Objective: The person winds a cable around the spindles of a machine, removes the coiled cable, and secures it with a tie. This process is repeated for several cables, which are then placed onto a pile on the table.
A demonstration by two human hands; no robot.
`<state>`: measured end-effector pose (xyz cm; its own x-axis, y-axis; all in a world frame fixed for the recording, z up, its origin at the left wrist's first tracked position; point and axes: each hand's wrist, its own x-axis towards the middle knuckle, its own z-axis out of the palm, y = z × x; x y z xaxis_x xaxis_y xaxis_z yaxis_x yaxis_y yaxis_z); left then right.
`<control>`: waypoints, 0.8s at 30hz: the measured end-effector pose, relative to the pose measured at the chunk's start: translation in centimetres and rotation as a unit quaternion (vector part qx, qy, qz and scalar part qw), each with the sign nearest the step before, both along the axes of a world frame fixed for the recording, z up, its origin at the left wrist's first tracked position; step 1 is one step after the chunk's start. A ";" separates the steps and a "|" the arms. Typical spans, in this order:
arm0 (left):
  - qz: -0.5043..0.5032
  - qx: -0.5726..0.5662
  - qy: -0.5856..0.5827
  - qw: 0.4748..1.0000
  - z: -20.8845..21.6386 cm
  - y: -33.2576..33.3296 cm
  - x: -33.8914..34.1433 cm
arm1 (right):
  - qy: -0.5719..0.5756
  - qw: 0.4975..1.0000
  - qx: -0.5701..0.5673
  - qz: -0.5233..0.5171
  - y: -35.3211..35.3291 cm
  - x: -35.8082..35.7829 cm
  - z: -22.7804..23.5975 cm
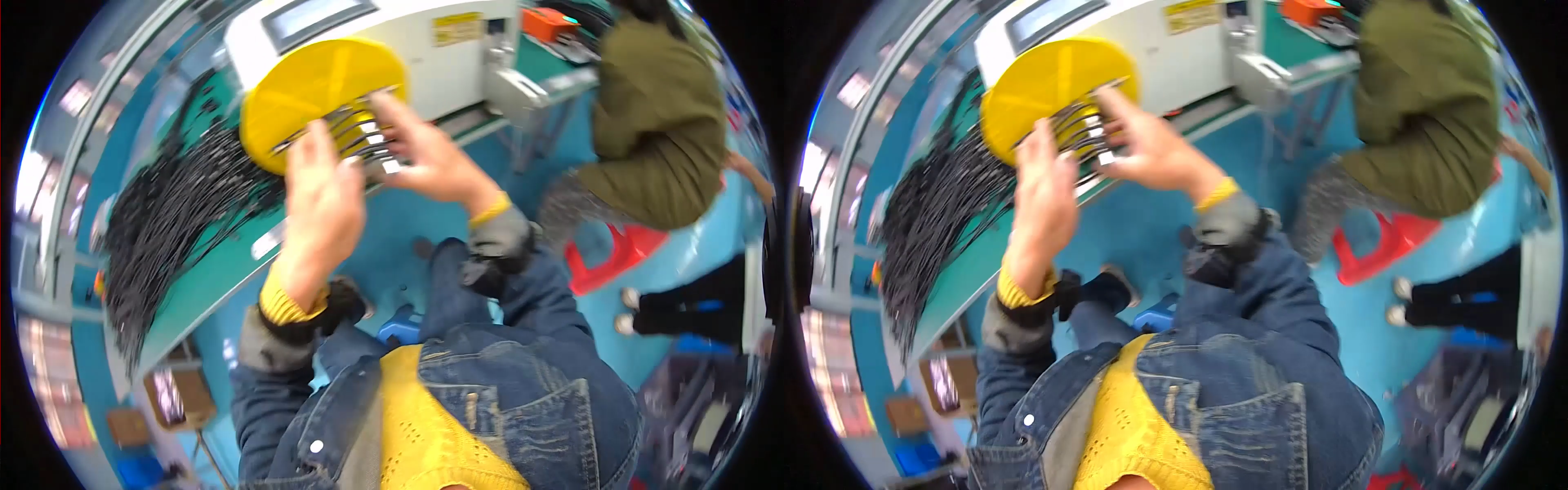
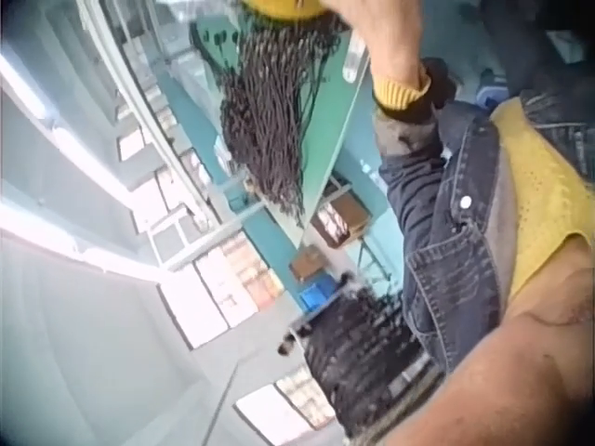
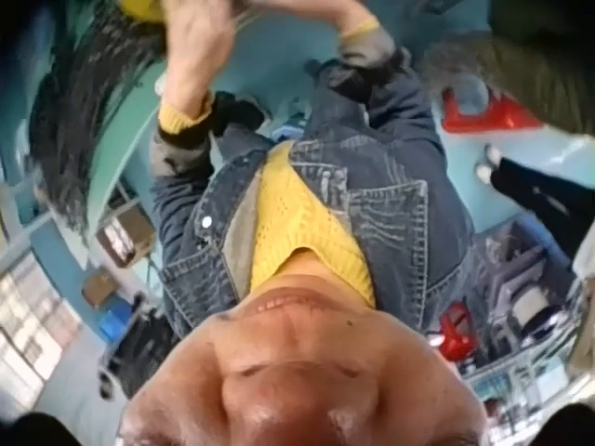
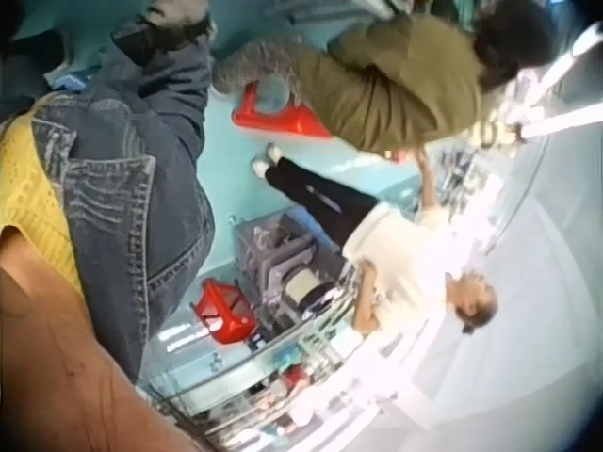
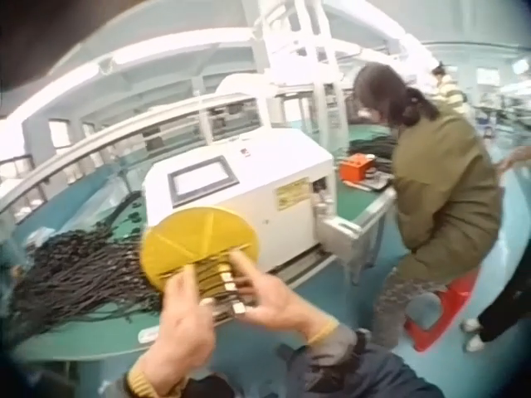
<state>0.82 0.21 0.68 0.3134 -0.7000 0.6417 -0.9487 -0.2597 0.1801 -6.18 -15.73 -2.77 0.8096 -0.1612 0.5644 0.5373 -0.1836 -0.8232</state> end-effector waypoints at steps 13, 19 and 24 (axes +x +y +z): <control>0.033 -0.001 0.028 0.999 -0.4 -0.6 -1.0 | -0.054 0.929 -0.089 -0.354 4.6 1.5 -1.5; 0.002 0.000 0.025 1.000 -1.0 1.7 -2.5 | -0.028 0.915 -0.112 -0.386 6.9 -1.5 -2.1; -0.030 0.049 0.054 0.997 -4.4 4.7 -5.9 | 0.158 0.888 -0.273 -0.334 9.6 -6.2 -3.8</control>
